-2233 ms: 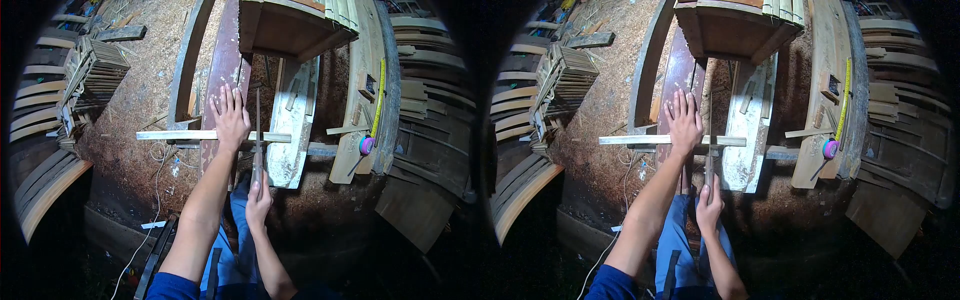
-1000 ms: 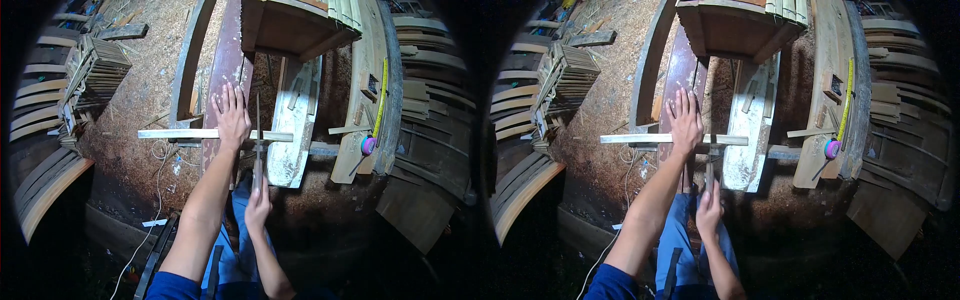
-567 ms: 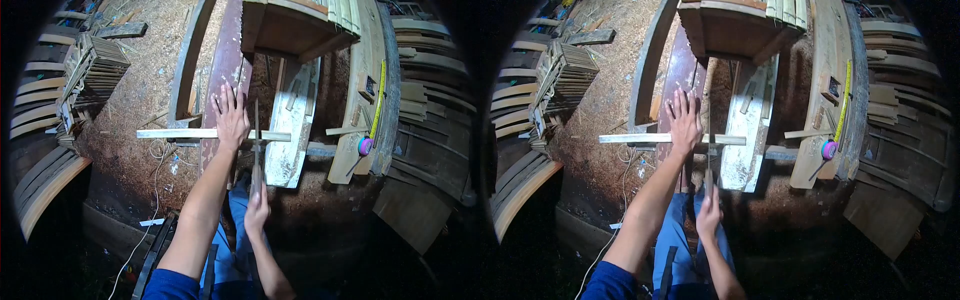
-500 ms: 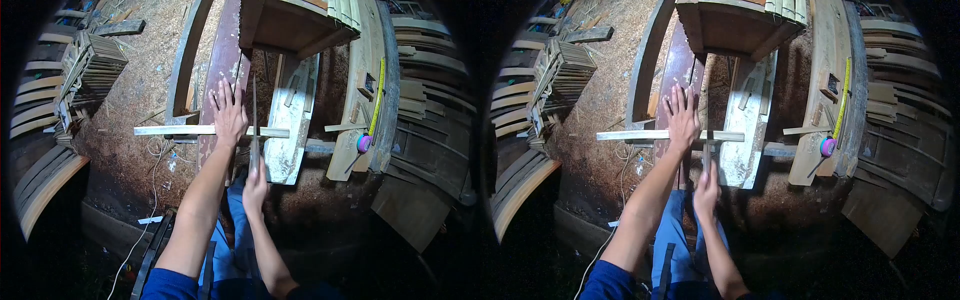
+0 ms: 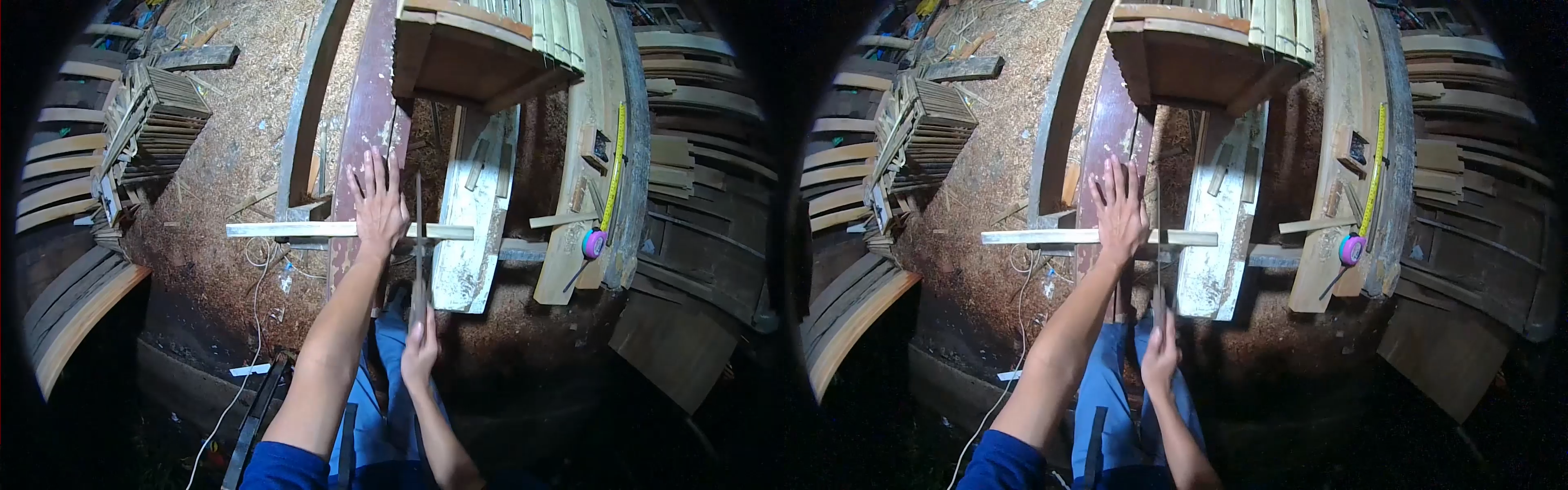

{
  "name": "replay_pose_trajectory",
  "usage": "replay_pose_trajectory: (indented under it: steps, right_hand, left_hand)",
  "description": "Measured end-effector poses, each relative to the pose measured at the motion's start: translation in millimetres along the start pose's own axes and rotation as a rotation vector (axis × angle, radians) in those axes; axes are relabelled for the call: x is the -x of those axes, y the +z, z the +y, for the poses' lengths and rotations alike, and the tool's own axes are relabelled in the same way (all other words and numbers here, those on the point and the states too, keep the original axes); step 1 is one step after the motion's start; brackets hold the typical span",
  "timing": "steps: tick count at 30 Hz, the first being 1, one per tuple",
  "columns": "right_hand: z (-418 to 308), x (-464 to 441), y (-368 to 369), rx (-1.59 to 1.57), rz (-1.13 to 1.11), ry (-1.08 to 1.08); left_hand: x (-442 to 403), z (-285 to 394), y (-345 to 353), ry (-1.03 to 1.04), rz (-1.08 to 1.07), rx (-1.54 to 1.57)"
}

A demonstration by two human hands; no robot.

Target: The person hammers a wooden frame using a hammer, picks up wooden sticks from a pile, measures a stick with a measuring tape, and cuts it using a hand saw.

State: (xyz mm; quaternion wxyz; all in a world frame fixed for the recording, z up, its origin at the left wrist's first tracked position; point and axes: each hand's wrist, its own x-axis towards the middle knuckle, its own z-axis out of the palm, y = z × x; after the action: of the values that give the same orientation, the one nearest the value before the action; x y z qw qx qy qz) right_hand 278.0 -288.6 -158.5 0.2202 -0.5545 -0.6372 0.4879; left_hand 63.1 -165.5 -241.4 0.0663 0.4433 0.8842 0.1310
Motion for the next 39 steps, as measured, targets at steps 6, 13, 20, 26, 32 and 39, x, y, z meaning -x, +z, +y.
replay_pose_trajectory:
  steps: [6, 13, 20, 26, 32, 39]
  right_hand:
    - [-8, 0, 5, 0.09, 0.052, -0.04]
    - [7, -19, 17, 0.021, 0.12, 0.244]
    - [1, -10, 1, -0.048, -0.01, 0.216]
    - [-14, -9, -3, 0.045, -0.018, 0.151]
    - [-40, -40, 17, 0.151, 0.139, -0.049]
    - [-29, -68, 29, 0.189, 0.187, -0.23]
  left_hand:
    - [0, -1, 0, -0.019, 0.016, 0.025]
    - [-3, -1, 4, 0.001, 0.05, -0.006]
    - [-1, -2, 4, -0.023, 0.059, -0.008]
    - [0, -1, 0, -0.029, 0.032, -0.004]
    - [0, -1, 5, -0.036, 0.049, -0.01]
    - [-1, 0, 2, -0.019, 0.033, -0.04]
